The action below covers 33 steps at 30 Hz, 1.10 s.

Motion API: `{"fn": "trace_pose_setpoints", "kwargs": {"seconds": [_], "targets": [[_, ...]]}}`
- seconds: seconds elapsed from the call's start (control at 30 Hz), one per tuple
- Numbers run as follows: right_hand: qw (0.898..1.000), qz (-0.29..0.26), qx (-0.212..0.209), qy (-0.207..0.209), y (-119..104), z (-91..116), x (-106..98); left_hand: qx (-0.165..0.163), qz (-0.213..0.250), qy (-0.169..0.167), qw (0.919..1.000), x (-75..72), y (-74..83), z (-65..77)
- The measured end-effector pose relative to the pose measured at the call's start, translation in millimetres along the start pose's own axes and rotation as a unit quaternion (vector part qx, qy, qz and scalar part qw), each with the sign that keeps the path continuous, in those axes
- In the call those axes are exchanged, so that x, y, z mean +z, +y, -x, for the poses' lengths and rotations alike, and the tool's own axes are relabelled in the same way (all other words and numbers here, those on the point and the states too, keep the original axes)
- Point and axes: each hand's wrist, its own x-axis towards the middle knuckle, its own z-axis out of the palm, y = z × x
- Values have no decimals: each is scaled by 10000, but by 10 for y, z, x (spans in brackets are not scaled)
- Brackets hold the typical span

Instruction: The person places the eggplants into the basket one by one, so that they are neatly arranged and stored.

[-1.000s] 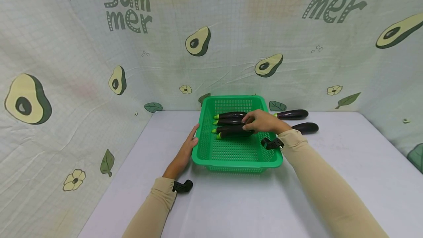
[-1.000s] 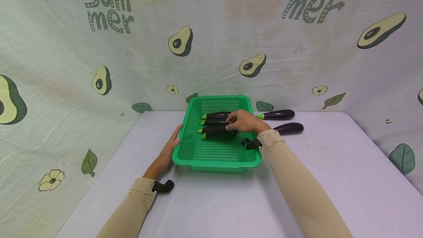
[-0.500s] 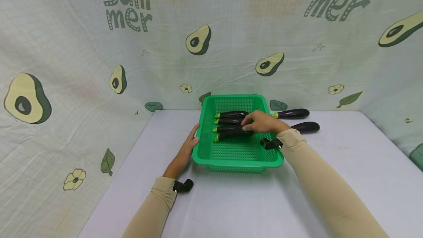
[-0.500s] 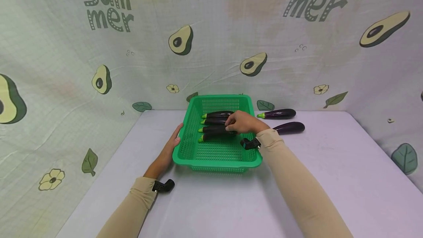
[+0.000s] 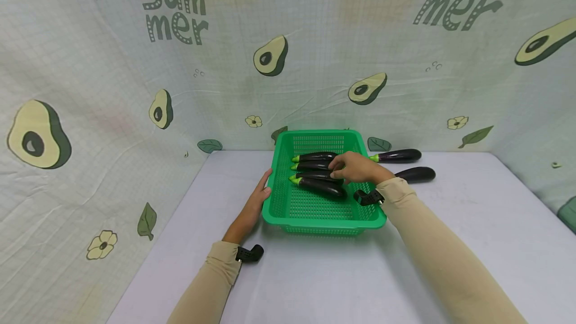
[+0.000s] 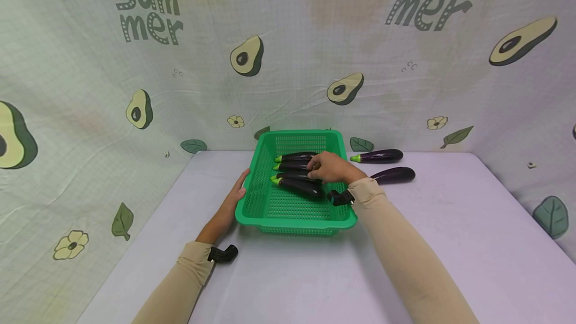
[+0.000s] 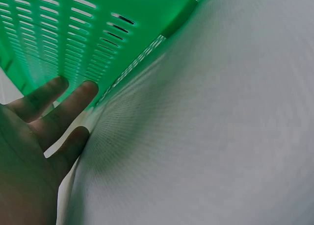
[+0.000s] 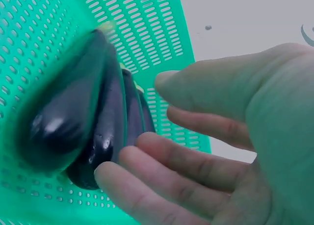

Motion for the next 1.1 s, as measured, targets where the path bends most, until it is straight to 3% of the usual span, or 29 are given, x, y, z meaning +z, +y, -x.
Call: {"fn": "trace_pose_setpoints", "kwargs": {"seconds": [0.33, 0.6, 1.1], "targets": [[9953, -716, -175, 625, 11, 152, -172, -129, 101, -123, 9998, -14, 64, -12], [9896, -942, -196, 1067, 118, 304, -341, -153, 140, -371, 9991, -32, 390, 90], [9859, -888, -68, 1414, 358, 527, -505, -200, 115, -359, 9991, -33, 400, 100]]}}
